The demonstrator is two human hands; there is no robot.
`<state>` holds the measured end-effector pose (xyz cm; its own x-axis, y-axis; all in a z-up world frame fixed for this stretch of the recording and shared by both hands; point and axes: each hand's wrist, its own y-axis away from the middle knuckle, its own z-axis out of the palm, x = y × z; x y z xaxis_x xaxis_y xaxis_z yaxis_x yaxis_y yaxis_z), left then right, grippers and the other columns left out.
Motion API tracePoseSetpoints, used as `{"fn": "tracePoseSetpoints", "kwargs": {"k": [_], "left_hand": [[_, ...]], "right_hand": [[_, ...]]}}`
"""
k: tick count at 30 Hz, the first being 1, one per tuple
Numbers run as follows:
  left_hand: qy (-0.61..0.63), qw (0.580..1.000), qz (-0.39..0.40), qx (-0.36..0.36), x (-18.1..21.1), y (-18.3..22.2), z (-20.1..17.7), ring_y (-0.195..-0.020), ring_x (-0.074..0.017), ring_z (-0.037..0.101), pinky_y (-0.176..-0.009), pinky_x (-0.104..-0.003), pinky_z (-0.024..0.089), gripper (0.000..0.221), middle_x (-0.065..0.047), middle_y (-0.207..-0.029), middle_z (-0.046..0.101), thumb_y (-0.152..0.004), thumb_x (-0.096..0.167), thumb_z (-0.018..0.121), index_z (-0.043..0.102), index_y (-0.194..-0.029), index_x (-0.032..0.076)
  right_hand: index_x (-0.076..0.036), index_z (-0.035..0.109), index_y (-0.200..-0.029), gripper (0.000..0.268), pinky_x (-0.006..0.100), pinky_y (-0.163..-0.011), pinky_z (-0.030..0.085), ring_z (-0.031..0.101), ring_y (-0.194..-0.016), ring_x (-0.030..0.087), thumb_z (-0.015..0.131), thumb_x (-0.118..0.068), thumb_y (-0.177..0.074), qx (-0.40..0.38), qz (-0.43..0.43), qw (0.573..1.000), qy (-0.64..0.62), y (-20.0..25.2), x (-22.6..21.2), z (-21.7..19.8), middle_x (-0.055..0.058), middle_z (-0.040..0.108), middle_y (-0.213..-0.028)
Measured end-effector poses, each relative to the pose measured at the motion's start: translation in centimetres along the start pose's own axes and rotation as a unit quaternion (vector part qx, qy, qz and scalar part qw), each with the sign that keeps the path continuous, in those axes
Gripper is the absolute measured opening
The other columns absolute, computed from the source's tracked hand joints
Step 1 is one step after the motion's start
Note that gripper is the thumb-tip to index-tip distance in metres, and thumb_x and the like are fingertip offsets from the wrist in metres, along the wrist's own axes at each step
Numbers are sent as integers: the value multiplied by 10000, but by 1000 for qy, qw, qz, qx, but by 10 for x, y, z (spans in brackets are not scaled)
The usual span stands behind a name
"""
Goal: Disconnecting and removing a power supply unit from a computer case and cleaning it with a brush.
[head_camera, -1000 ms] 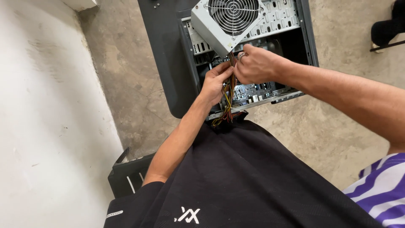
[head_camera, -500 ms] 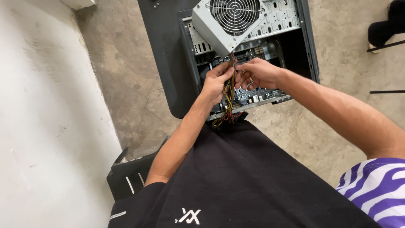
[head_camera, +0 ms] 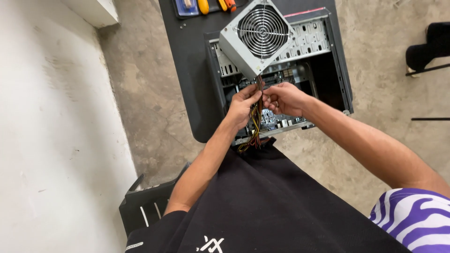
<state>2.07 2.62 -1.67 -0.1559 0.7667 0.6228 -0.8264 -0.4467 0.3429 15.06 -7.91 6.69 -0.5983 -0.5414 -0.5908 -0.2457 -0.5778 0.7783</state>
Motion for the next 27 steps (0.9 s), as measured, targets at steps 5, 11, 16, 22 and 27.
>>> {"fn": "tracePoseSetpoints", "kwargs": {"k": [5, 11, 16, 22, 27], "left_hand": [[-17, 1000, 6, 7, 14, 11, 11, -852, -175, 707, -717, -340, 658, 318, -63, -963, 717, -925, 59, 793, 724, -1234, 24], [-24, 998, -65, -10, 16, 12, 8, -746, -169, 700, -521, -278, 584, 310, -46, -1044, 752, -975, 113, 747, 712, -1282, 86], [-7, 997, -74, 9, 22, 17, 11, -795, -177, 745, -562, -285, 624, 304, -37, -1029, 768, -951, 131, 786, 736, -1248, 89], [-9, 998, -58, 3, 17, 11, 4, -841, -218, 751, -572, -328, 648, 326, -98, -1041, 773, -944, 112, 802, 744, -1263, 77], [-8, 998, -61, 21, 11, 9, 4, -803, -214, 742, -577, -344, 657, 342, -68, -998, 759, -919, 82, 805, 731, -1252, 55]], "right_hand": [[34, 700, -772, 185, 274, -423, 508, 640, -481, 170, 665, -102, -894, 39, -121, 983, 133, 4, -11, 4, 171, 670, -644], [-113, 627, -713, 167, 376, -501, 449, 569, -495, 225, 564, -43, -851, 87, -626, 172, 756, 16, -35, 18, 75, 534, -638], [-97, 631, -694, 306, 478, -543, 468, 656, -584, 362, 613, -305, -917, 167, -485, 472, 717, 12, -19, 20, 103, 631, -637], [36, 717, -860, 343, 353, -506, 547, 708, -550, 252, 580, -274, -913, 54, 9, 977, 205, 23, -38, 25, 205, 722, -714], [21, 731, -906, 279, 355, -597, 623, 769, -682, 249, 590, -212, -966, -15, 28, 991, 133, 30, -36, 23, 188, 769, -812]]}}
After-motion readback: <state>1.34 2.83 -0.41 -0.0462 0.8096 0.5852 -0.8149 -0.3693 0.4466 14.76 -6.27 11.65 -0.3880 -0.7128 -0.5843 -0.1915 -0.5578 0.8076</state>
